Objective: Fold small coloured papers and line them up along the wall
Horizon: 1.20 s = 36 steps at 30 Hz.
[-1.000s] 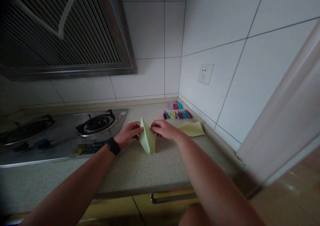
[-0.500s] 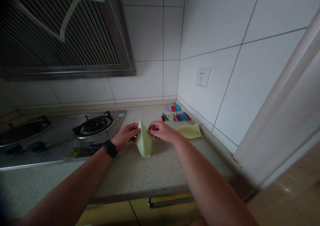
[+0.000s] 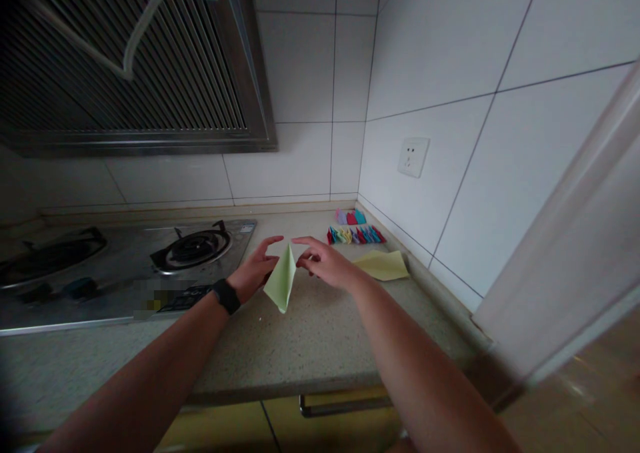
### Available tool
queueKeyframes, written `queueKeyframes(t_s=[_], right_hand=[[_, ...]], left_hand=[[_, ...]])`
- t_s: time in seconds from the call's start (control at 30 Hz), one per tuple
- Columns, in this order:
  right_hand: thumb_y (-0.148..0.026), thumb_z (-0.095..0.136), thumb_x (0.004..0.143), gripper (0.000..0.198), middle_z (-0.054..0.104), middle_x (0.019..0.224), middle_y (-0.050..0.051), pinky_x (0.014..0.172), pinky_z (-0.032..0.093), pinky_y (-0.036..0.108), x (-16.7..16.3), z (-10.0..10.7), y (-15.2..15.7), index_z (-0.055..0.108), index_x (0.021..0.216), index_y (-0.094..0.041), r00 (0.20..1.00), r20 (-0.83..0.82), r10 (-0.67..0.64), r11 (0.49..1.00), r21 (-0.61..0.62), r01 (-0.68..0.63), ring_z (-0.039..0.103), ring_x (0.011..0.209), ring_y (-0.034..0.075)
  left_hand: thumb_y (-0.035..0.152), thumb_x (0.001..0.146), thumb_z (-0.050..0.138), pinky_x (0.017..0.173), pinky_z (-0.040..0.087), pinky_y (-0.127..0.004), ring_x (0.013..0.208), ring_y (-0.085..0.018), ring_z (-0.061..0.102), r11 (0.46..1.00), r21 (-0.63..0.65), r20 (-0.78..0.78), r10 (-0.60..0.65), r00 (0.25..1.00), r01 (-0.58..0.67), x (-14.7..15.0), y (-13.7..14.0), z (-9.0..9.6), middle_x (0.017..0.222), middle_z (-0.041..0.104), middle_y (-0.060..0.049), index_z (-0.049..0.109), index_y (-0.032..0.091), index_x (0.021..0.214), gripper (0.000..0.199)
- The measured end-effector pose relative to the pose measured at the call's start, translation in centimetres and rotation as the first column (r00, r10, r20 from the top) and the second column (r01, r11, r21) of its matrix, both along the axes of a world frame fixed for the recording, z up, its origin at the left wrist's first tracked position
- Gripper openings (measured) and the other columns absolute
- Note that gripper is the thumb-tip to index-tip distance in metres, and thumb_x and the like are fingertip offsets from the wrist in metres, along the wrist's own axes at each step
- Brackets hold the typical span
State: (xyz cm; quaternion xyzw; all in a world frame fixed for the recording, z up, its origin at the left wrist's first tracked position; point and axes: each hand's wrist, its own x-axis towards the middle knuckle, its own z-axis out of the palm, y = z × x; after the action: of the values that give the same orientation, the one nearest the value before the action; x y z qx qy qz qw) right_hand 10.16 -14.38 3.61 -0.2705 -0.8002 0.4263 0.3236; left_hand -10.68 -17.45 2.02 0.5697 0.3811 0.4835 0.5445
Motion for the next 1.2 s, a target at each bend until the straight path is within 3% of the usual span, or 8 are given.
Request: queueKeyframes(t_s=[0.17,0.3,0.43,0.63,0.83,1.03,1.2], right_hand=[[-0.024,0.057,0.084,0.033,0.063,0.092,0.003,0.058,0.042,0.022,-0.5,-0.3,0.1,0.059,0.117,-0.025,1.000,0.018,-0.012,0.988,0.155,0.009,0.051,0.065,0.009],[-0.021,0.064,0.078,0.023,0.062,0.092,0.003,0.060,0.041,0.022,-0.5,-0.5,0.4,0.067,0.101,-0.022,0.996,0.020,-0.087,0.947,0.313,0.076,0.050,0.065,0.010],[-0.025,0.065,0.079,0.014,0.060,0.087,0.004,0.061,0.041,0.023,-0.5,-0.5,0.5,0.069,0.091,-0.019,0.994,0.025,-0.108,0.920,0.382,0.090,0.050,0.065,0.010],[-0.035,0.061,0.081,0.020,0.059,0.073,0.001,0.058,0.037,0.022,-0.5,-0.4,0.6,0.066,0.082,-0.016,0.971,0.047,-0.234,0.918,0.339,0.205,0.051,0.064,0.012],[-0.037,0.057,0.083,0.025,0.060,0.068,0.000,0.059,0.036,0.022,-0.3,-0.9,1.0,0.064,0.078,-0.013,0.972,0.047,-0.230,0.941,0.265,0.210,0.051,0.063,0.012],[-0.042,0.055,0.084,0.030,0.059,0.065,0.000,0.054,0.035,0.022,-0.2,-1.2,1.1,0.064,0.077,-0.014,0.969,0.095,-0.227,0.962,0.178,0.208,0.049,0.058,0.011],[-0.044,0.055,0.083,0.032,0.061,0.065,0.002,0.052,0.036,0.022,-0.2,-1.2,1.1,0.064,0.076,-0.014,0.969,0.109,-0.220,0.970,0.125,0.206,0.050,0.055,0.011]], left_hand=[[0.038,0.070,0.071,0.047,0.036,-0.018,0.050,-0.010,0.055,0.997,-0.060,0.040,-0.037,0.998,0.040,0.0,0.0,0.1,0.067,0.061,0.003,0.038,0.023,0.124,0.065],[0.038,0.069,0.073,0.047,0.036,-0.018,0.052,-0.010,0.055,0.992,-0.087,0.071,-0.082,0.994,0.088,0.3,0.0,-0.1,0.070,0.060,0.002,0.045,0.021,0.106,0.049],[0.039,0.071,0.070,0.046,0.034,-0.017,0.051,-0.007,0.051,0.990,-0.117,0.069,-0.075,0.995,0.083,0.4,-0.2,-0.1,0.068,0.058,0.000,0.052,0.016,0.090,0.034],[0.039,0.080,0.055,0.044,0.036,-0.018,0.058,-0.010,0.053,0.978,-0.150,0.072,-0.137,0.988,0.146,-0.1,0.0,0.0,0.085,0.060,-0.006,0.057,0.016,0.100,0.031],[0.053,0.085,0.035,0.041,0.037,-0.019,0.058,-0.011,0.051,0.964,-0.213,0.113,-0.135,0.984,0.156,-0.2,0.3,0.4,0.082,0.056,-0.005,0.057,0.016,0.093,0.044],[0.042,0.080,0.050,0.044,0.040,-0.017,0.070,-0.012,0.054,0.994,-0.084,-0.079,-0.070,0.994,0.064,-0.1,-0.2,0.5,0.090,0.054,-0.004,0.057,0.017,0.091,0.028],[0.043,0.074,0.063,0.042,0.042,-0.018,0.070,-0.014,0.057,0.998,0.022,-0.319,-0.055,0.946,0.065,0.2,0.0,0.1,0.083,0.055,-0.004,0.055,0.015,0.087,0.032]])
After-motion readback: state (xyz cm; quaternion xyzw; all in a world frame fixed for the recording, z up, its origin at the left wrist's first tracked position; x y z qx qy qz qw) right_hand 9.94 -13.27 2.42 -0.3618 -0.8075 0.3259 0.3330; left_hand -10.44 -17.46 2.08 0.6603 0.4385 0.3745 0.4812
